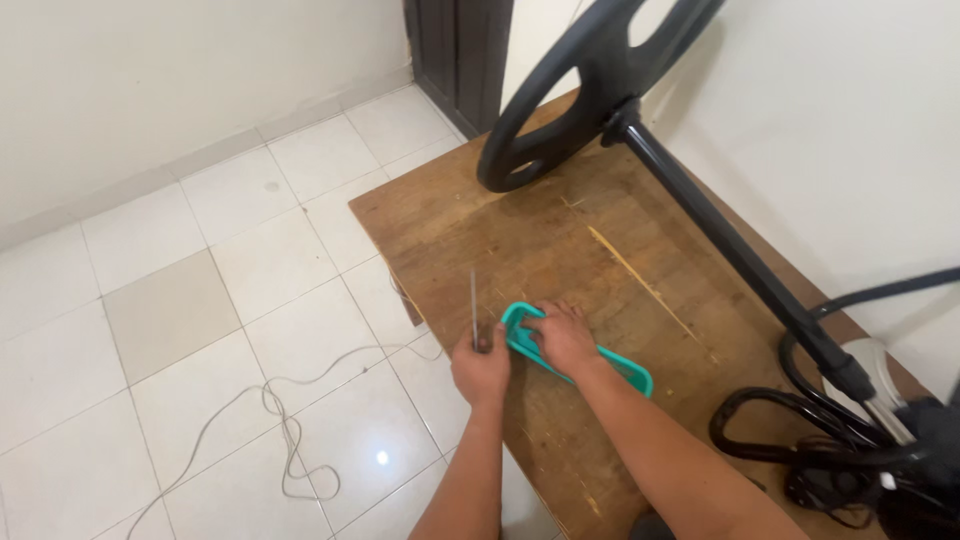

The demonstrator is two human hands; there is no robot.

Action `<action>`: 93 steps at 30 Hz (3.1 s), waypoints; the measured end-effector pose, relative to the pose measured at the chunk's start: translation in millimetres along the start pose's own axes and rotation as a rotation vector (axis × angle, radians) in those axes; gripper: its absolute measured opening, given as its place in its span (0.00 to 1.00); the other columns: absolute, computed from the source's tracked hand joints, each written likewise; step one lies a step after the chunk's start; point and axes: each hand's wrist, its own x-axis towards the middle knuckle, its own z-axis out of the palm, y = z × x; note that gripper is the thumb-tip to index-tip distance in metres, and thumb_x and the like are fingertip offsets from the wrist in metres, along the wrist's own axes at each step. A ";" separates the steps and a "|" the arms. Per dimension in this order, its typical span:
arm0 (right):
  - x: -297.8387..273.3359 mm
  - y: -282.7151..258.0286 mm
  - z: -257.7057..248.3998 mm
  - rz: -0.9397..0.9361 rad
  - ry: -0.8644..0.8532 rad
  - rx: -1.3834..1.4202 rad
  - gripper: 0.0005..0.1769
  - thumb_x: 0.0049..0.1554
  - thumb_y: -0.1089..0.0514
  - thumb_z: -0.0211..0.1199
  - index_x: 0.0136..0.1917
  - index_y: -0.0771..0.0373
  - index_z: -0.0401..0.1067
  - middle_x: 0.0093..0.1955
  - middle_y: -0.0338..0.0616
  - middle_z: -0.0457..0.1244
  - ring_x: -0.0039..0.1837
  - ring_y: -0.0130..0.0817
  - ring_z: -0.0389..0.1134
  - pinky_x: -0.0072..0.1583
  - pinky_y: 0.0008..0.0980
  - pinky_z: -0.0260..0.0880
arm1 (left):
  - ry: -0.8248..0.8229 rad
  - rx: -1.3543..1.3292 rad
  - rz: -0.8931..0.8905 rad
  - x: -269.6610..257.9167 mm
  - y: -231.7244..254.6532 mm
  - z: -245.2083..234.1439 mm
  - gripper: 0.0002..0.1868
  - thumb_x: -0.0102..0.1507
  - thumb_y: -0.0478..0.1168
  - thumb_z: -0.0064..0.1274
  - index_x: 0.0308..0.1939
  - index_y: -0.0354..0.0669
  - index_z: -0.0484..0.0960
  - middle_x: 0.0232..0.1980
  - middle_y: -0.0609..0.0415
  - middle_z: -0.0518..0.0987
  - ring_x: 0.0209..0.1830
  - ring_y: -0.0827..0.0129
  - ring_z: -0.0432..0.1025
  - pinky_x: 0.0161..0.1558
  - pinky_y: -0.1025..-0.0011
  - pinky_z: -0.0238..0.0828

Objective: The person assembles an electric fan by attaching the motor housing to the stand and securing it with screws. They use a screwdriver to tighten multiple screws on the motor housing while the fan is upright on a wooden table.

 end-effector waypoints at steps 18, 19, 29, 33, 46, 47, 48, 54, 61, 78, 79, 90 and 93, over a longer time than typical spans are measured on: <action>21.6 -14.6 -4.2 -0.002 -0.007 -0.048 0.07 0.49 0.53 0.70 0.43 0.51 0.84 0.65 0.37 0.64 0.69 0.40 0.59 0.66 0.48 0.54 | -0.148 -0.058 0.045 9.4 -8.5 6.1 0.14 0.56 0.47 0.65 0.39 0.43 0.87 0.32 0.50 0.84 0.31 0.58 0.79 0.37 0.63 0.74; 20.8 -13.8 -4.6 -0.034 0.005 -0.045 0.07 0.49 0.53 0.70 0.43 0.51 0.84 0.65 0.37 0.64 0.70 0.40 0.59 0.67 0.48 0.54 | -0.134 -0.058 0.058 8.7 -9.1 6.6 0.13 0.56 0.47 0.65 0.39 0.43 0.87 0.32 0.50 0.84 0.32 0.58 0.79 0.37 0.63 0.74; 12.4 -9.9 -14.8 -0.041 -0.108 -0.068 0.10 0.48 0.53 0.72 0.45 0.48 0.83 0.62 0.38 0.65 0.71 0.39 0.59 0.72 0.47 0.50 | -0.121 -0.036 0.066 3.9 -6.8 2.7 0.13 0.57 0.46 0.64 0.39 0.43 0.87 0.35 0.49 0.84 0.35 0.57 0.80 0.39 0.61 0.75; 7.3 -5.4 -12.7 -0.072 -0.008 -0.019 0.13 0.45 0.53 0.73 0.46 0.49 0.83 0.61 0.40 0.66 0.69 0.41 0.61 0.70 0.48 0.51 | -0.127 -0.052 0.052 1.6 -7.1 2.8 0.12 0.59 0.46 0.63 0.40 0.43 0.87 0.35 0.49 0.85 0.35 0.57 0.80 0.40 0.62 0.75; 15.1 -12.2 -6.4 -0.077 0.033 -0.002 0.07 0.47 0.52 0.72 0.41 0.50 0.84 0.51 0.38 0.70 0.61 0.37 0.67 0.67 0.47 0.54 | -0.118 -0.050 0.058 -1.0 -3.1 -0.5 0.12 0.58 0.45 0.63 0.40 0.42 0.87 0.35 0.49 0.84 0.34 0.59 0.79 0.38 0.62 0.74; 15.4 -12.3 -5.4 -0.071 0.038 0.015 0.07 0.46 0.52 0.72 0.41 0.50 0.84 0.51 0.37 0.70 0.60 0.37 0.67 0.66 0.47 0.55 | -0.116 -0.044 0.066 -0.5 -2.8 -0.3 0.12 0.58 0.45 0.64 0.40 0.42 0.87 0.35 0.49 0.84 0.34 0.59 0.78 0.38 0.62 0.73; 16.1 -12.4 -4.7 -0.064 0.044 0.032 0.07 0.46 0.53 0.72 0.40 0.51 0.84 0.51 0.37 0.70 0.60 0.37 0.68 0.66 0.46 0.55 | -0.113 -0.038 0.073 0.1 -2.6 -0.2 0.12 0.58 0.45 0.64 0.40 0.42 0.87 0.35 0.49 0.84 0.34 0.59 0.78 0.38 0.62 0.73; 15.4 -10.9 -12.2 -0.067 -0.024 0.039 0.09 0.48 0.53 0.72 0.44 0.49 0.84 0.52 0.37 0.69 0.63 0.37 0.66 0.67 0.45 0.54 | -0.112 -0.057 0.101 1.1 -3.0 -0.6 0.13 0.58 0.46 0.64 0.39 0.42 0.87 0.35 0.49 0.84 0.33 0.60 0.78 0.38 0.63 0.73; 15.9 -14.8 -15.0 -0.043 -0.019 0.111 0.12 0.43 0.53 0.75 0.44 0.48 0.85 0.59 0.36 0.67 0.64 0.41 0.64 0.65 0.46 0.54 | -0.117 -0.088 0.078 1.7 -2.4 1.5 0.13 0.58 0.46 0.64 0.40 0.42 0.87 0.35 0.49 0.84 0.32 0.62 0.78 0.37 0.65 0.74; 23.8 -14.6 -18.8 -0.078 -0.124 0.023 0.05 0.46 0.56 0.73 0.37 0.55 0.80 0.68 0.40 0.61 0.72 0.42 0.56 0.68 0.48 0.53 | -0.030 -0.054 0.103 -3.0 -0.6 7.7 0.11 0.58 0.45 0.64 0.38 0.42 0.87 0.34 0.50 0.84 0.34 0.56 0.78 0.38 0.61 0.73; 23.3 -14.3 -21.5 -0.095 -0.130 0.019 0.04 0.45 0.56 0.73 0.36 0.55 0.80 0.68 0.39 0.61 0.73 0.42 0.56 0.70 0.47 0.52 | -0.026 -0.046 0.108 -4.2 -0.7 7.8 0.11 0.58 0.45 0.63 0.37 0.42 0.86 0.34 0.50 0.84 0.35 0.56 0.78 0.38 0.61 0.73; 4.3 -19.3 -52.4 -0.151 -0.046 0.046 0.04 0.47 0.55 0.72 0.36 0.55 0.80 0.68 0.41 0.61 0.75 0.46 0.51 0.72 0.50 0.48 | 0.023 0.107 0.136 -3.9 7.6 1.9 0.16 0.56 0.50 0.65 0.39 0.43 0.86 0.41 0.44 0.80 0.41 0.48 0.75 0.42 0.54 0.71; -8.0 -22.1 -64.0 -0.138 0.067 0.124 0.06 0.49 0.53 0.71 0.41 0.55 0.80 0.68 0.41 0.61 0.75 0.47 0.52 0.71 0.50 0.49 | 0.103 0.139 0.115 -8.1 15.4 -0.3 0.20 0.57 0.54 0.64 0.33 0.39 0.83 0.40 0.46 0.80 0.42 0.49 0.75 0.42 0.54 0.71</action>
